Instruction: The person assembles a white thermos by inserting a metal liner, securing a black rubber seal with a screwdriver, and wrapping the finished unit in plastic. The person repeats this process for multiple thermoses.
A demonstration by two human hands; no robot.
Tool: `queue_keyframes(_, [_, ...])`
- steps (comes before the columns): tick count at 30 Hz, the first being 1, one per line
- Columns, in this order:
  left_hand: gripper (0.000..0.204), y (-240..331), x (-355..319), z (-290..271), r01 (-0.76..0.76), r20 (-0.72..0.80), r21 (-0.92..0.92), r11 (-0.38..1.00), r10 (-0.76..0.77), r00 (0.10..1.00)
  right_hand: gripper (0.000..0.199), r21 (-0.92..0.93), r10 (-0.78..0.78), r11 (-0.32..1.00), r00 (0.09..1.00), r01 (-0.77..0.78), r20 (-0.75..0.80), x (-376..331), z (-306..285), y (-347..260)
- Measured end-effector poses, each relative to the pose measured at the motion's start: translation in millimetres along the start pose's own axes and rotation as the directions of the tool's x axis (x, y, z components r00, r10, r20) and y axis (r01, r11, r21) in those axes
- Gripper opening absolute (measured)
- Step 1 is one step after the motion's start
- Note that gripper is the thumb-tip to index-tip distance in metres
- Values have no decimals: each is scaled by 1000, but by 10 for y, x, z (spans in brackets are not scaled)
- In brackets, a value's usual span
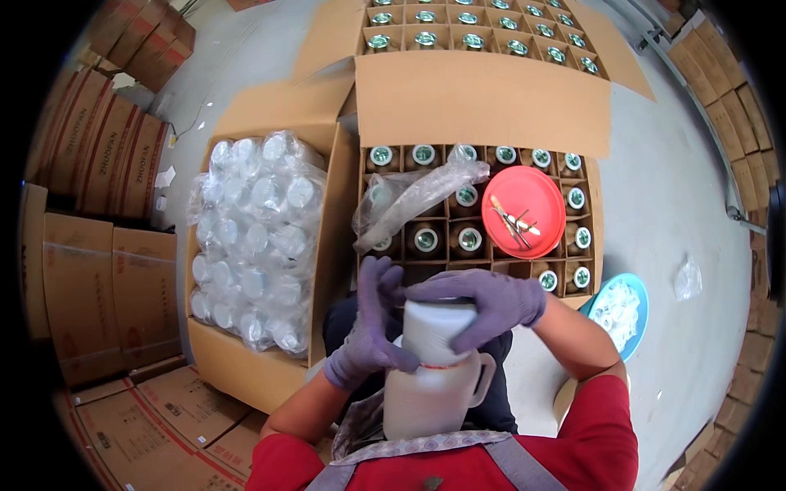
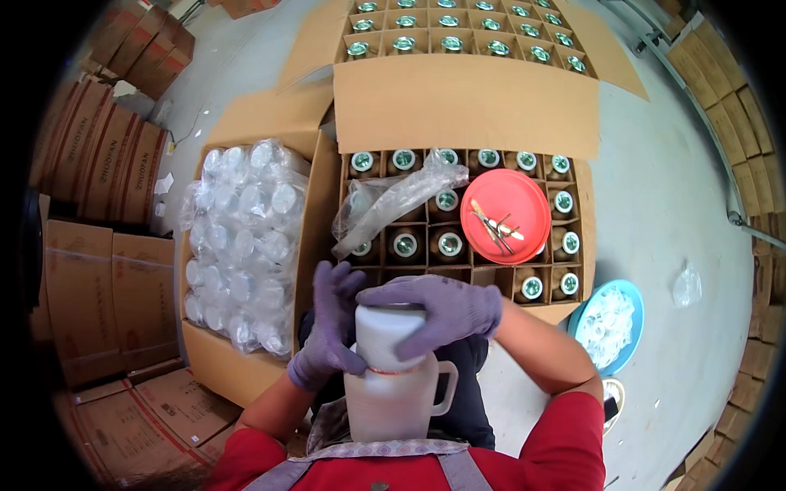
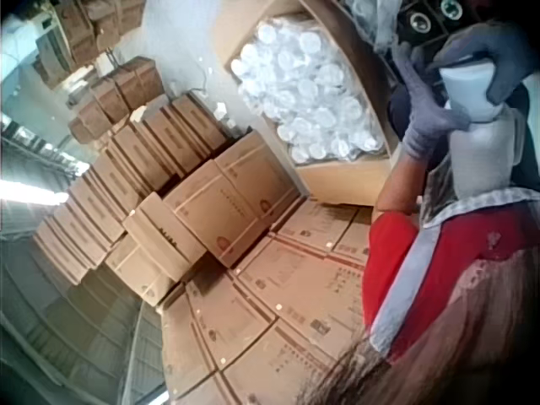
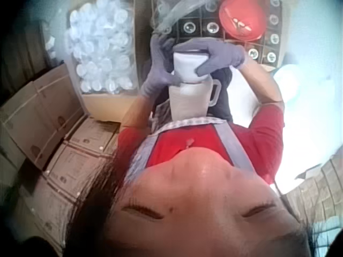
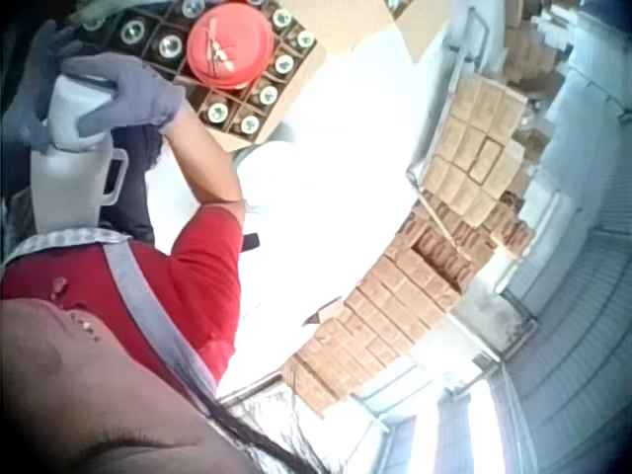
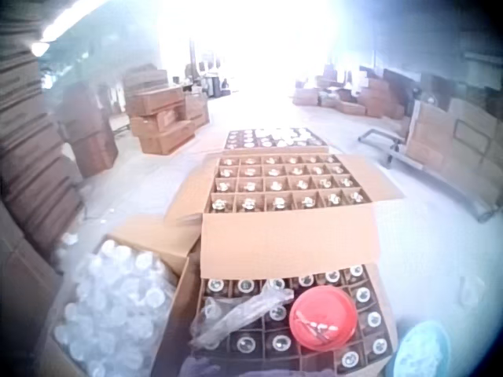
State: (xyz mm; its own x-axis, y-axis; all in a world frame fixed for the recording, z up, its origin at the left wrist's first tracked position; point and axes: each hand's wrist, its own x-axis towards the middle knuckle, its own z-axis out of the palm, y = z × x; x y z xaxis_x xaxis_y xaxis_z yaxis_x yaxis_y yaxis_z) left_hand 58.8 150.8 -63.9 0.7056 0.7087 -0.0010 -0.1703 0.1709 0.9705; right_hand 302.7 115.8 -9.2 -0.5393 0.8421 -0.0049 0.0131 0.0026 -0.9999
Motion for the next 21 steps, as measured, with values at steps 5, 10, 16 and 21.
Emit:
queue_keyframes(5, [144, 50, 60, -99, 360, 366, -139, 922, -290, 884, 93, 428, -43, 867, 895, 254, -444, 106, -669, 365])
queue_keyframes(10, [117, 313, 383, -200, 270, 431, 116, 956, -293, 853, 95, -563, -156, 759, 749, -327, -644, 821, -1073, 1628])
queue_keyframes(16, [56, 935, 619, 140, -202, 561, 687, 698, -334, 758, 74, -675, -200, 541, 703, -501, -682, 682, -975, 2201])
queue_keyframes(21, [44, 1306, 405, -194, -212, 355, 771, 601, -130, 926, 51, -46, 106, 959, 509, -279, -854, -400, -380, 1145])
